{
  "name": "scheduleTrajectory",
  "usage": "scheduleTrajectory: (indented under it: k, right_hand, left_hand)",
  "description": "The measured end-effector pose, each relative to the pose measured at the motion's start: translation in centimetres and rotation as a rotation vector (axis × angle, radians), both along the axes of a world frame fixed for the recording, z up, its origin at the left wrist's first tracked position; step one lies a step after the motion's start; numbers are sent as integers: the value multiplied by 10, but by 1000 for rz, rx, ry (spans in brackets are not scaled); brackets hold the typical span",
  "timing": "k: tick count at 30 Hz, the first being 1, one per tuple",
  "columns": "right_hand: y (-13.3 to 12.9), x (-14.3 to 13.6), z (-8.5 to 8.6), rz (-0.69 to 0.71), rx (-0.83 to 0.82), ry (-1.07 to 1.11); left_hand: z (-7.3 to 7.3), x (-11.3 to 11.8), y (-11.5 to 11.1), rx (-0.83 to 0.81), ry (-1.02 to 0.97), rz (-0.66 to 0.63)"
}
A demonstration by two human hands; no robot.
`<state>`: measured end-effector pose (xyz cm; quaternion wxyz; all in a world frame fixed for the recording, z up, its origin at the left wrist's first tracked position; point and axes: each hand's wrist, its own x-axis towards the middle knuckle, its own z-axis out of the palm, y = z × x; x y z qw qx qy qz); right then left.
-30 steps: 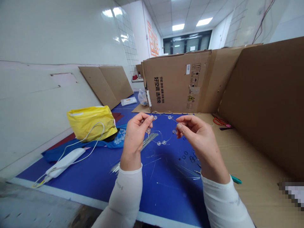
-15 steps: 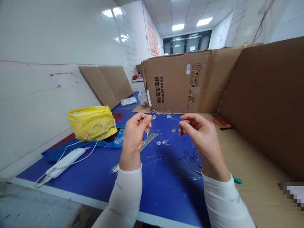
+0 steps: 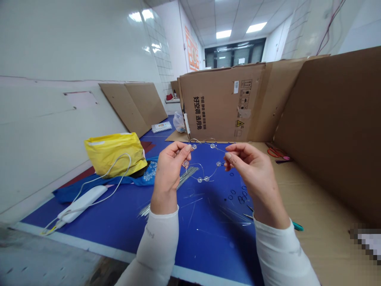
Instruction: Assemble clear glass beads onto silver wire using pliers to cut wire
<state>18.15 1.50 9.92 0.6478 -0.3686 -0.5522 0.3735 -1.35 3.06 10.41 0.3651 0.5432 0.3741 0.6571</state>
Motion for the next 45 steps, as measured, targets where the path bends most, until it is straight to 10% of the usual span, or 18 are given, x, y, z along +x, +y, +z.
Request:
scheduleTrajectory:
  k: [12,31,38,45]
  right_hand:
    - [-15,-1,-1,-322,240,-475]
    - [-41,-29,3,94,386,-766]
    - [-32,-22,-5,-372,327,-723]
    - [-16,-6,-6,-375,244,-622]
  left_hand:
    - [-3,2,2,14,52,87]
    - [-6,2,2,62,71,114]
    - [-5,2,2,57,25,93]
    - [-2,4,1,33,-6,33]
